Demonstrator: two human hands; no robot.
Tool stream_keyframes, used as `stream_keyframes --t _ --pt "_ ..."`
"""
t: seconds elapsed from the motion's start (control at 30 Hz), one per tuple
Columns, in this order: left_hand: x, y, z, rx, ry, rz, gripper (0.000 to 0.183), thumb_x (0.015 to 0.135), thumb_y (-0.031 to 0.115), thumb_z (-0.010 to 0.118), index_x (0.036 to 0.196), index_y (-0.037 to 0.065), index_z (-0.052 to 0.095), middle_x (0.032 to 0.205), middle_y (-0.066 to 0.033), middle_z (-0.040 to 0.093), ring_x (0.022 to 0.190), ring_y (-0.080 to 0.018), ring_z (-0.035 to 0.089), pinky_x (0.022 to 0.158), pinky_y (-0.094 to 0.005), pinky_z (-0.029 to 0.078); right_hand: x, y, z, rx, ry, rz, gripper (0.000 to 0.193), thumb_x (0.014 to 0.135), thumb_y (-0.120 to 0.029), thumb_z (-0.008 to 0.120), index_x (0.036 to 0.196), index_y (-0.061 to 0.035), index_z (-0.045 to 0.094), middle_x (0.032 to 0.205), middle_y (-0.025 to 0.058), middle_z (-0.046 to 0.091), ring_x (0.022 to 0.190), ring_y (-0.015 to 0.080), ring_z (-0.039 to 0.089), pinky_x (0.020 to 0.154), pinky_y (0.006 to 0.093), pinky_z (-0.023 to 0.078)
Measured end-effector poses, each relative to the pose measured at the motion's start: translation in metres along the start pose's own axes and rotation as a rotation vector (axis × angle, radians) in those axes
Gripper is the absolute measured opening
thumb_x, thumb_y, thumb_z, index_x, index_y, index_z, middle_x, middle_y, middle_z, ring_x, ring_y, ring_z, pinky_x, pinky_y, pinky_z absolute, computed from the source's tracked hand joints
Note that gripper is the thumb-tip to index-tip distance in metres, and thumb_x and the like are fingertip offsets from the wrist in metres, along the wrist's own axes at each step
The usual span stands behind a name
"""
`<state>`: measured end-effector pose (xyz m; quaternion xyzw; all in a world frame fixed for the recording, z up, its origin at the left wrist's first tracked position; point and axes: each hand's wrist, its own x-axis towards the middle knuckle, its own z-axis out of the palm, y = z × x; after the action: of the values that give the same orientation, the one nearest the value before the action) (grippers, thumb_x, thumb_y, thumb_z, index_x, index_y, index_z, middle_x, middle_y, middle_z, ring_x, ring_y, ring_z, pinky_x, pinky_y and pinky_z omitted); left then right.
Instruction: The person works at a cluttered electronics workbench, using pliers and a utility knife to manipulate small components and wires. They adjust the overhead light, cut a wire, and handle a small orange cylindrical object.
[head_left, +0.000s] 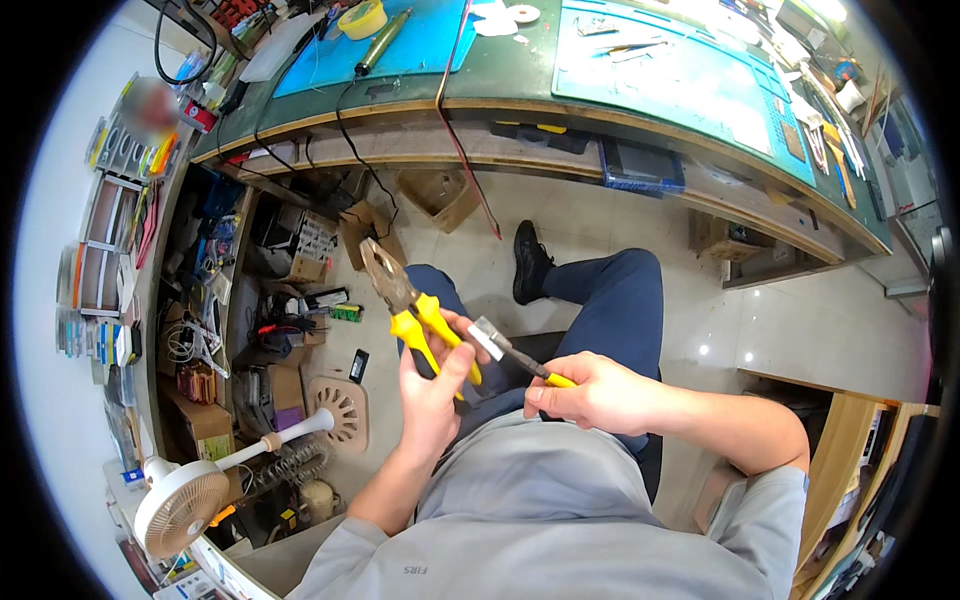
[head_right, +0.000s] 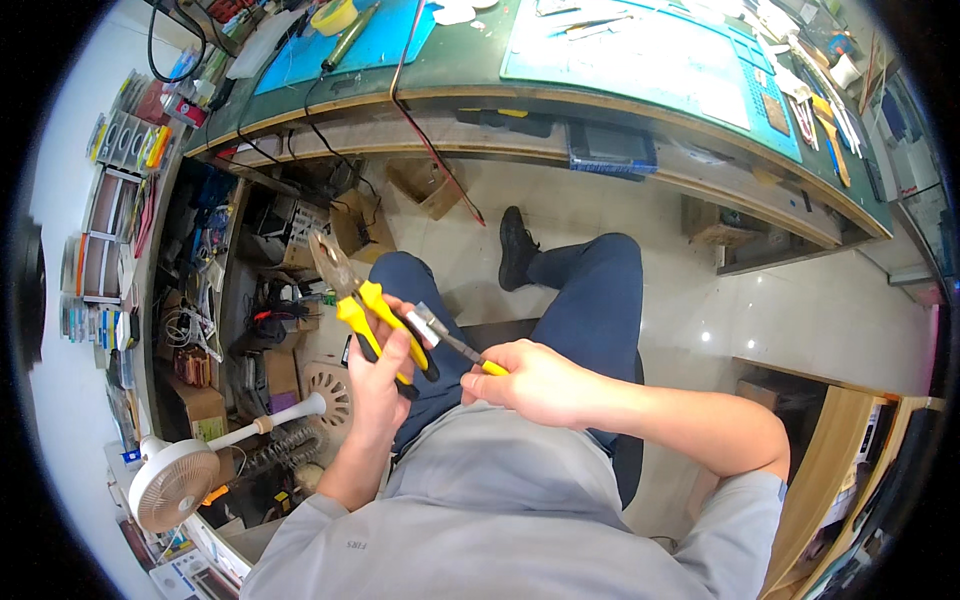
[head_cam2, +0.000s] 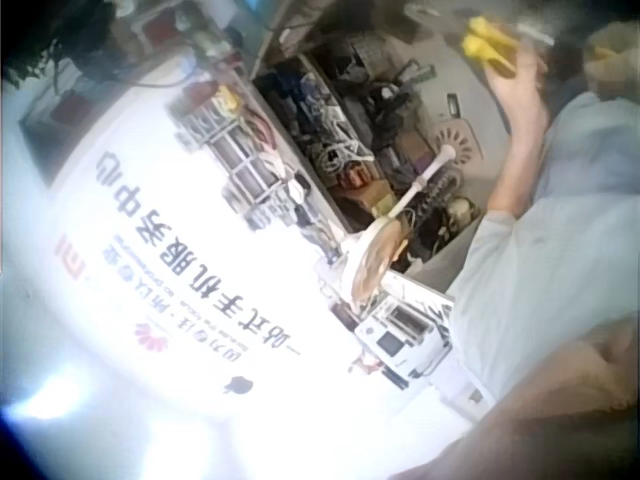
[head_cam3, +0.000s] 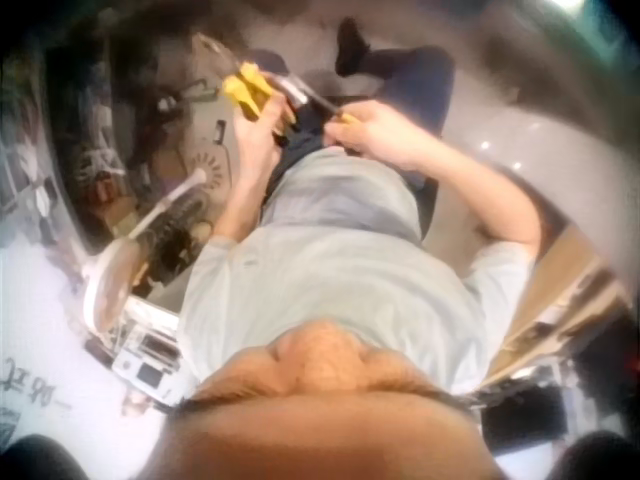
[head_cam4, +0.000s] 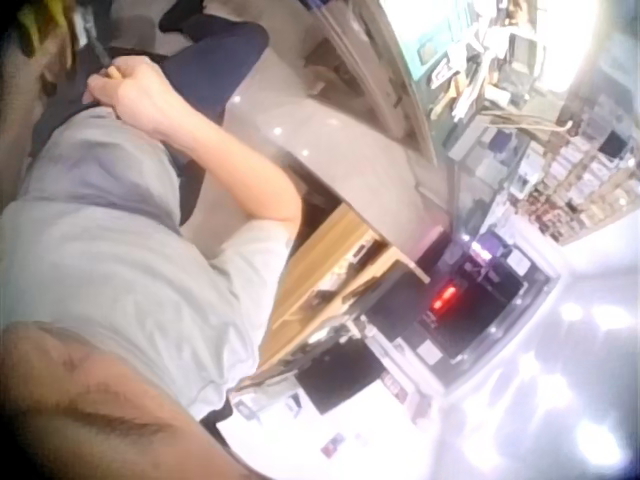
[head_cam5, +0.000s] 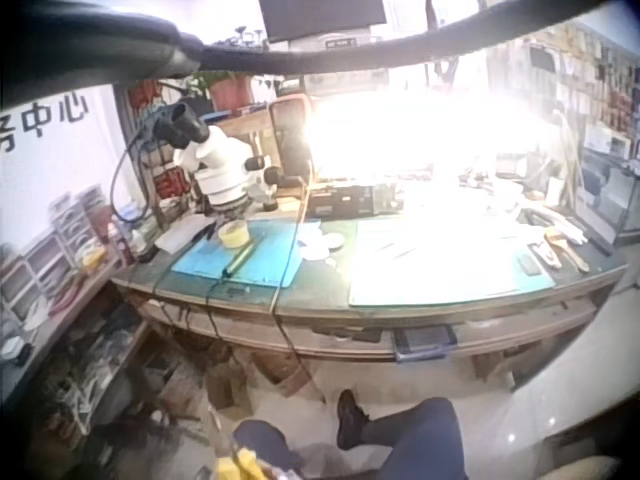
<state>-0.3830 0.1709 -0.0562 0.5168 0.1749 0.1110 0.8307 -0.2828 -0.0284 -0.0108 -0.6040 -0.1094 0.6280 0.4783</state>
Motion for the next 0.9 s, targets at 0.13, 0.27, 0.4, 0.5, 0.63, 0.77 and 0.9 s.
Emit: stream_keyframes --t 0.13,0.27,0.4,0.5,0.63,0.77,0.9 --pt "0.005 -0.002 -0.004 0.087 0.009 -0.035 0.042 0.095 0.012 0.071 0.131 0.005 0.050 0.117 -0.0072 0.061 0.109 -0.0180 0.060 0.099 -0.0348 0.048 0.005 0.006 0.000 0.338 -0.240 0.142 0.031 0.104 -0.033 0.056 0.099 -0.0037 0.066 0.070 -0.0045 0.045 0.062 0.0084 0.039 0.056 0.0270 0.034" --pt "0.004 -0.003 -0.006 0.023 -0.024 -0.113 0.042 0.095 0.013 0.071 0.131 0.005 0.050 0.114 -0.0068 0.060 0.108 -0.0185 0.060 0.099 -0.0351 0.048 0.004 0.006 -0.004 0.506 -0.354 0.181 0.033 0.105 -0.033 0.056 0.098 -0.0026 0.065 0.068 -0.0028 0.047 0.060 0.0103 0.041 0.054 0.0283 0.035" --pt "0.005 -0.003 -0.006 0.016 -0.028 -0.135 0.042 0.095 0.015 0.071 0.130 0.005 0.049 0.113 -0.0065 0.059 0.106 -0.0189 0.060 0.098 -0.0354 0.048 0.002 0.000 -0.002 0.529 -0.353 0.214 0.034 0.107 -0.033 0.052 0.097 -0.0035 0.065 0.069 -0.0033 0.042 0.062 0.0103 0.035 0.055 0.0283 0.030" --pt "0.006 -0.002 -0.007 0.031 -0.029 -0.147 0.042 0.096 0.018 0.071 0.130 0.005 0.049 0.112 -0.0063 0.060 0.106 -0.0186 0.060 0.097 -0.0352 0.048 0.002 0.000 -0.002 0.545 -0.353 0.211 0.034 0.107 -0.033 0.053 0.098 -0.0027 0.065 0.069 -0.0026 0.044 0.061 0.0105 0.037 0.055 0.0289 0.033" --pt "0.006 -0.002 -0.007 0.048 -0.028 -0.153 0.043 0.096 0.019 0.070 0.131 0.004 0.049 0.113 -0.0070 0.060 0.105 -0.0186 0.061 0.096 -0.0343 0.048 0.006 0.005 -0.004 0.548 -0.366 0.183 0.034 0.106 -0.033 0.054 0.099 -0.0010 0.065 0.067 -0.0020 0.046 0.059 0.0109 0.041 0.053 0.0293 0.037" --pt "0.006 -0.003 -0.009 0.049 -0.017 -0.167 0.043 0.095 0.015 0.071 0.131 0.004 0.051 0.115 -0.0074 0.062 0.104 -0.0168 0.062 0.092 -0.0314 0.049 0.008 0.010 0.000 0.282 -0.224 0.088 0.036 0.106 -0.034 0.053 0.098 -0.0020 0.066 0.067 -0.0035 0.044 0.060 0.0109 0.041 0.054 0.0303 0.038" --pt "0.004 0.005 -0.006 0.041 -0.001 -0.193 0.043 0.093 0.010 0.071 0.131 0.004 0.051 0.116 -0.0061 0.061 0.104 -0.0138 0.061 0.090 -0.0311 0.051 0.014 0.025 0.005 -0.372 0.124 -0.242 0.037 0.101 -0.033 0.057 0.093 0.0019 0.065 0.069 0.0143 0.061 0.065 0.0309 0.061 0.062 0.0427 0.049"
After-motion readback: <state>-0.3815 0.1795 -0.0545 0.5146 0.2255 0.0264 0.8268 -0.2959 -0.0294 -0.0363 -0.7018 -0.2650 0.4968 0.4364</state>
